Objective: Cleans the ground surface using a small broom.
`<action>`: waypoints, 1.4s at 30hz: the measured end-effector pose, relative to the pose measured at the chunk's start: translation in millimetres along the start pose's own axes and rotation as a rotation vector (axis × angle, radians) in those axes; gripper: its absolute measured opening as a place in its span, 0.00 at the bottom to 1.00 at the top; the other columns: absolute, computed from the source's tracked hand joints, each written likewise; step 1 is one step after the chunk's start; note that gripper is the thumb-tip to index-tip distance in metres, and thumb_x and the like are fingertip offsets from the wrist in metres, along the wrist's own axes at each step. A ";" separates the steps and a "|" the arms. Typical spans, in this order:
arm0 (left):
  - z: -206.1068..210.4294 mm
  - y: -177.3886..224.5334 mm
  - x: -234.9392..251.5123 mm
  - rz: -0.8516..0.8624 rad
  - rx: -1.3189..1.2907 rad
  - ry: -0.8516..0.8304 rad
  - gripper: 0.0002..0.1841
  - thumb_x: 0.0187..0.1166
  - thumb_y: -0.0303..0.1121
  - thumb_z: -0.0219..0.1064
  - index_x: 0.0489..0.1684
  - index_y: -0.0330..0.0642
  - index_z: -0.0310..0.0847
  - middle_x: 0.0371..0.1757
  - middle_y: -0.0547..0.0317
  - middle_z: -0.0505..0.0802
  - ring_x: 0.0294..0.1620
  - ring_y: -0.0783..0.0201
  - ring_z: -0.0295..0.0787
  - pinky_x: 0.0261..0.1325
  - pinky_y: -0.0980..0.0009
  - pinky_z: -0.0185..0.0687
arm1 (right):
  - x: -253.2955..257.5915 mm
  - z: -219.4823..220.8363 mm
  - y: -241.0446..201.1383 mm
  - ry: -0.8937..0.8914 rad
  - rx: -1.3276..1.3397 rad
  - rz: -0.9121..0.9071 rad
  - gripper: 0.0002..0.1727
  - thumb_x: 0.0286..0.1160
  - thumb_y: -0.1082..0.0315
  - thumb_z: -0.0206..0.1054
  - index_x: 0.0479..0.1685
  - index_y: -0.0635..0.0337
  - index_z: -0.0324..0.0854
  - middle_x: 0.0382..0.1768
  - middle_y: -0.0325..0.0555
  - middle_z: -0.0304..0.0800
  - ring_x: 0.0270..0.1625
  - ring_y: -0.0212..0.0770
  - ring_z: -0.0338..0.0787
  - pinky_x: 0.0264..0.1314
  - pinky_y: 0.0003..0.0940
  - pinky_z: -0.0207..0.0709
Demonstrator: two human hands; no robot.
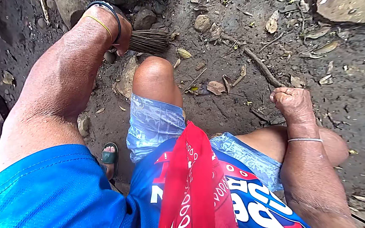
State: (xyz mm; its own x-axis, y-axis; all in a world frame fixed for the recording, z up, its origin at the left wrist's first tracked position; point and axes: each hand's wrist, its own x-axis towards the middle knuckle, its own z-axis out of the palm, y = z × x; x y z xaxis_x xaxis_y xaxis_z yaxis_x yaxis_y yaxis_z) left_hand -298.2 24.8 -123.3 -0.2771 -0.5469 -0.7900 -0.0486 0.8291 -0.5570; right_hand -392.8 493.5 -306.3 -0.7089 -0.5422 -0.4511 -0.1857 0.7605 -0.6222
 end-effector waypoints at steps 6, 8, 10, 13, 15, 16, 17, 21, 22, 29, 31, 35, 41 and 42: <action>-1.6 1.8 -0.6 -0.001 0.007 -0.005 0.25 0.67 0.31 0.79 0.62 0.33 0.78 0.41 0.32 0.88 0.49 0.32 0.86 0.46 0.30 0.75 | 0.7 -0.8 -2.2 -0.006 -0.009 0.038 0.22 0.77 0.65 0.51 0.42 0.77 0.86 0.39 0.79 0.87 0.46 0.77 0.86 0.48 0.78 0.67; -0.8 1.5 2.0 -0.003 0.011 -0.003 0.27 0.67 0.32 0.79 0.66 0.34 0.77 0.42 0.32 0.88 0.50 0.32 0.87 0.47 0.30 0.75 | 0.3 -1.0 -3.2 -0.009 -0.013 0.042 0.22 0.77 0.65 0.51 0.41 0.77 0.86 0.39 0.78 0.87 0.47 0.77 0.86 0.48 0.78 0.66; -0.5 2.2 1.9 -0.012 0.007 0.008 0.24 0.66 0.31 0.79 0.61 0.34 0.79 0.41 0.33 0.88 0.49 0.32 0.87 0.46 0.30 0.75 | 0.1 -1.5 -3.0 -0.013 -0.014 0.037 0.22 0.77 0.65 0.51 0.39 0.78 0.85 0.37 0.78 0.86 0.45 0.76 0.85 0.47 0.78 0.66; 0.0 2.1 2.8 -0.012 0.003 0.002 0.25 0.66 0.31 0.79 0.63 0.34 0.78 0.41 0.32 0.87 0.49 0.31 0.86 0.46 0.30 0.75 | -0.2 -1.5 -3.3 -0.013 -0.013 0.037 0.22 0.78 0.64 0.51 0.39 0.77 0.85 0.36 0.78 0.86 0.44 0.76 0.85 0.46 0.77 0.66; 0.8 1.9 3.2 -0.004 -0.010 0.010 0.25 0.66 0.30 0.79 0.62 0.33 0.78 0.41 0.31 0.87 0.48 0.31 0.86 0.45 0.30 0.75 | -2.0 -1.1 -2.8 0.002 -0.008 0.010 0.21 0.77 0.65 0.51 0.38 0.76 0.84 0.35 0.77 0.85 0.41 0.75 0.85 0.43 0.77 0.66; 1.1 2.0 3.1 0.001 -0.016 0.017 0.26 0.66 0.29 0.79 0.63 0.33 0.77 0.41 0.31 0.87 0.48 0.31 0.86 0.46 0.30 0.75 | -2.7 -0.8 -1.9 0.008 -0.003 -0.005 0.21 0.77 0.65 0.52 0.38 0.76 0.85 0.35 0.76 0.85 0.41 0.75 0.85 0.43 0.78 0.67; 1.0 2.3 3.1 0.002 -0.015 0.017 0.26 0.66 0.28 0.79 0.64 0.33 0.77 0.41 0.31 0.87 0.49 0.30 0.86 0.47 0.30 0.75 | -3.3 -0.8 -1.6 0.007 0.003 -0.007 0.21 0.77 0.65 0.52 0.39 0.76 0.85 0.35 0.76 0.85 0.40 0.75 0.85 0.43 0.78 0.67; -0.6 4.6 0.8 -0.011 -0.012 0.008 0.26 0.67 0.28 0.78 0.65 0.33 0.77 0.42 0.31 0.87 0.50 0.31 0.86 0.47 0.30 0.75 | -1.4 -1.5 -1.9 -0.005 0.008 0.023 0.22 0.77 0.65 0.51 0.43 0.78 0.85 0.38 0.78 0.86 0.42 0.75 0.85 0.47 0.76 0.67; -0.9 4.7 -0.1 -0.010 -0.015 0.005 0.25 0.67 0.28 0.78 0.64 0.32 0.77 0.42 0.31 0.87 0.50 0.31 0.86 0.47 0.31 0.75 | -1.3 -1.8 -2.5 -0.006 0.007 0.024 0.22 0.77 0.65 0.51 0.43 0.78 0.85 0.38 0.78 0.86 0.43 0.75 0.85 0.47 0.76 0.67; 0.7 4.9 0.6 -0.011 -0.016 0.014 0.28 0.66 0.27 0.79 0.67 0.33 0.76 0.42 0.31 0.88 0.50 0.30 0.86 0.47 0.30 0.75 | -4.7 -2.0 -3.9 0.003 0.010 0.006 0.21 0.76 0.65 0.51 0.39 0.76 0.85 0.35 0.76 0.85 0.40 0.74 0.84 0.43 0.76 0.67; 0.6 5.2 1.1 -0.005 -0.003 0.010 0.28 0.66 0.28 0.79 0.67 0.32 0.76 0.42 0.31 0.88 0.50 0.31 0.86 0.47 0.31 0.75 | -4.4 -2.0 -4.4 0.006 0.004 0.004 0.21 0.77 0.65 0.51 0.39 0.75 0.86 0.35 0.76 0.86 0.40 0.74 0.85 0.43 0.77 0.67; 0.4 6.5 -1.2 -0.008 -0.012 0.009 0.27 0.66 0.28 0.78 0.66 0.33 0.76 0.42 0.31 0.87 0.49 0.31 0.86 0.46 0.31 0.75 | -4.9 -2.3 -4.9 0.008 -0.001 -0.007 0.22 0.77 0.64 0.51 0.37 0.75 0.85 0.35 0.75 0.85 0.40 0.74 0.84 0.42 0.76 0.67; 1.5 5.9 2.2 -0.011 -0.036 0.012 0.25 0.65 0.27 0.79 0.62 0.33 0.78 0.42 0.31 0.87 0.49 0.31 0.86 0.47 0.31 0.75 | -1.8 -3.1 -5.0 -0.018 -0.014 0.016 0.23 0.77 0.64 0.50 0.38 0.77 0.84 0.36 0.77 0.85 0.41 0.74 0.85 0.45 0.76 0.66; 2.2 5.7 3.2 -0.013 -0.041 0.014 0.25 0.64 0.27 0.79 0.62 0.33 0.78 0.41 0.31 0.87 0.49 0.32 0.86 0.46 0.32 0.76 | -1.4 -2.9 -5.5 -0.021 -0.017 0.020 0.23 0.78 0.64 0.50 0.39 0.78 0.84 0.36 0.78 0.86 0.42 0.74 0.85 0.46 0.77 0.66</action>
State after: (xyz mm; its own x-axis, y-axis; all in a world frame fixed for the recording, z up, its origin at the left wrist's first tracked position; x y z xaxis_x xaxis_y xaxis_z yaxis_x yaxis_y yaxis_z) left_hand -297.3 27.5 -129.6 -0.2896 -0.5565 -0.7787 -0.0917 0.8260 -0.5562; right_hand -392.8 491.1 -300.4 -0.6982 -0.5338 -0.4772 -0.1827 0.7772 -0.6021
